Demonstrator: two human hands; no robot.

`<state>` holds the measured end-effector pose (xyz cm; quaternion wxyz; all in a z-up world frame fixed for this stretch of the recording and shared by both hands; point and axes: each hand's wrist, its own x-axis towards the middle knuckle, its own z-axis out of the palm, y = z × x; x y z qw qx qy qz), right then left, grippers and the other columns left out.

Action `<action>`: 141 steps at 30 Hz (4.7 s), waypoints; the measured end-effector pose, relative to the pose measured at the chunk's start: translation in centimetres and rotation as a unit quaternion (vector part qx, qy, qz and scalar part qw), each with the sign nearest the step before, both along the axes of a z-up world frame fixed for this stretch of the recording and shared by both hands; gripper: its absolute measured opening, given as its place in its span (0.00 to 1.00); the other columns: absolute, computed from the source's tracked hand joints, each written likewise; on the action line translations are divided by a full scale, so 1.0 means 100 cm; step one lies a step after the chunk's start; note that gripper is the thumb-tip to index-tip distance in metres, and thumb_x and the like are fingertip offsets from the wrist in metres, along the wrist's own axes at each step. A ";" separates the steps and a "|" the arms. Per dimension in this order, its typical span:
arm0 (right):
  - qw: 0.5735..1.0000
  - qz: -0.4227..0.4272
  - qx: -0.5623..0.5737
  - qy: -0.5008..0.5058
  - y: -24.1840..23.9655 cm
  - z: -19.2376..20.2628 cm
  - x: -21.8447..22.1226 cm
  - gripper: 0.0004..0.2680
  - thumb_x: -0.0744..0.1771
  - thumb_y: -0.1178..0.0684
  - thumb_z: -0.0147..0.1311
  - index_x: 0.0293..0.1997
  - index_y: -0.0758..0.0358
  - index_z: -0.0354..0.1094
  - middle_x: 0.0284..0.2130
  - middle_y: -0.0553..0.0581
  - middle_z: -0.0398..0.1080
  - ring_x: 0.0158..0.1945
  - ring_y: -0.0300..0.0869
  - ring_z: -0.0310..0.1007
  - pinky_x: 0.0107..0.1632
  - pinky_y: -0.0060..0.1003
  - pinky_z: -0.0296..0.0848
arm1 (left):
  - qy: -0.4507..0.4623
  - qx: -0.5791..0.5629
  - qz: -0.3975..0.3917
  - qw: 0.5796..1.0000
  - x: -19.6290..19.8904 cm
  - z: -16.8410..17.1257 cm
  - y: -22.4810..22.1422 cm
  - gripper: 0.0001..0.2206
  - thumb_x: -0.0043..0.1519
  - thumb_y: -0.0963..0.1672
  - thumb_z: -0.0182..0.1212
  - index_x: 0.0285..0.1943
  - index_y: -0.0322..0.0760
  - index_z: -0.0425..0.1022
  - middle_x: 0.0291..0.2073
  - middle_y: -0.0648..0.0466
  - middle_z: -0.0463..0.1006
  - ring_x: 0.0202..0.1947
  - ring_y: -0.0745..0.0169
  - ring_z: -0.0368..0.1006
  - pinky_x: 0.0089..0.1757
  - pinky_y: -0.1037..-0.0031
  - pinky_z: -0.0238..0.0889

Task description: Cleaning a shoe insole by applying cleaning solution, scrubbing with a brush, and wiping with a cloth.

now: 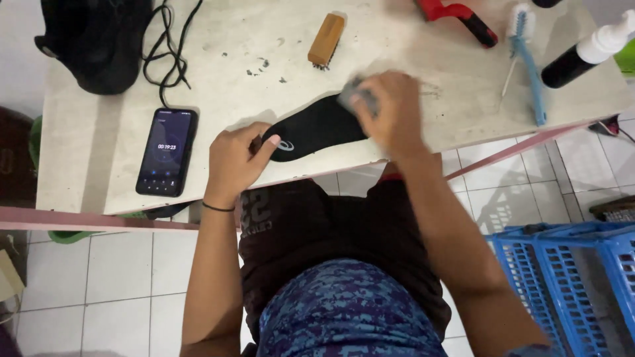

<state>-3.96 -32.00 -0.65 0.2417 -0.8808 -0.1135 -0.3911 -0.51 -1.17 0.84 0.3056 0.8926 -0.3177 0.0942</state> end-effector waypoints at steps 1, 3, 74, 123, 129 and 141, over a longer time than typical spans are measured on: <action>0.995 -0.066 -0.069 0.043 0.013 -0.006 0.003 0.07 0.69 0.50 0.59 0.47 0.58 0.68 0.40 0.55 0.69 0.45 0.49 0.69 0.52 0.47 0.60 | 0.018 -0.027 -0.016 0.999 -0.001 0.004 0.001 0.14 0.62 0.51 0.64 0.48 0.41 0.78 0.18 0.55 0.71 0.21 0.57 0.69 0.33 0.67 0.59; 0.978 -0.128 -0.140 0.085 0.028 -0.012 0.007 0.07 0.68 0.47 0.61 0.43 0.54 0.68 0.35 0.51 0.67 0.40 0.46 0.70 0.50 0.48 0.62 | 0.037 -0.054 -0.029 0.997 -0.002 0.009 0.000 0.27 0.53 0.51 0.74 0.59 0.39 0.78 0.21 0.49 0.77 0.24 0.49 0.75 0.39 0.63 0.64; 0.749 0.177 0.637 0.048 -0.028 -0.020 -0.005 0.18 0.73 0.41 0.35 0.30 0.61 0.63 0.12 0.61 0.60 0.12 0.46 0.60 0.19 0.36 0.59 | 0.028 -0.263 0.000 0.964 -0.044 0.003 -0.233 0.22 0.64 0.57 0.61 0.29 0.39 0.66 0.14 0.52 0.72 0.18 0.48 0.76 0.27 0.67 0.67; 0.985 -0.096 -0.094 0.107 0.030 -0.056 -0.002 0.10 0.69 0.47 0.56 0.54 0.51 0.76 0.63 0.58 0.65 0.66 0.52 0.66 0.74 0.60 0.57 | 0.009 -0.098 -0.056 0.994 -0.019 0.008 -0.051 0.50 0.49 0.42 0.80 0.81 0.21 0.54 0.50 0.30 0.81 0.49 0.35 0.78 0.52 0.51 0.69; 0.982 0.070 -0.166 0.056 0.068 -0.059 -0.007 0.08 0.70 0.50 0.49 0.52 0.51 0.74 0.56 0.52 0.73 0.63 0.52 0.71 0.63 0.49 0.69 | 0.141 -0.261 -0.046 0.954 -0.021 -0.009 -0.055 0.61 0.34 0.31 0.79 0.83 0.25 0.49 0.43 0.23 0.74 0.45 0.33 0.74 0.46 0.55 0.68; 0.982 0.154 -0.050 0.093 0.064 -0.050 -0.013 0.11 0.70 0.44 0.49 0.47 0.55 0.78 0.53 0.49 0.72 0.58 0.49 0.69 0.62 0.48 0.68 | 0.101 -0.167 0.010 0.981 -0.027 0.001 -0.061 0.60 0.38 0.35 0.83 0.85 0.25 0.48 0.46 0.32 0.76 0.44 0.42 0.75 0.44 0.57 0.70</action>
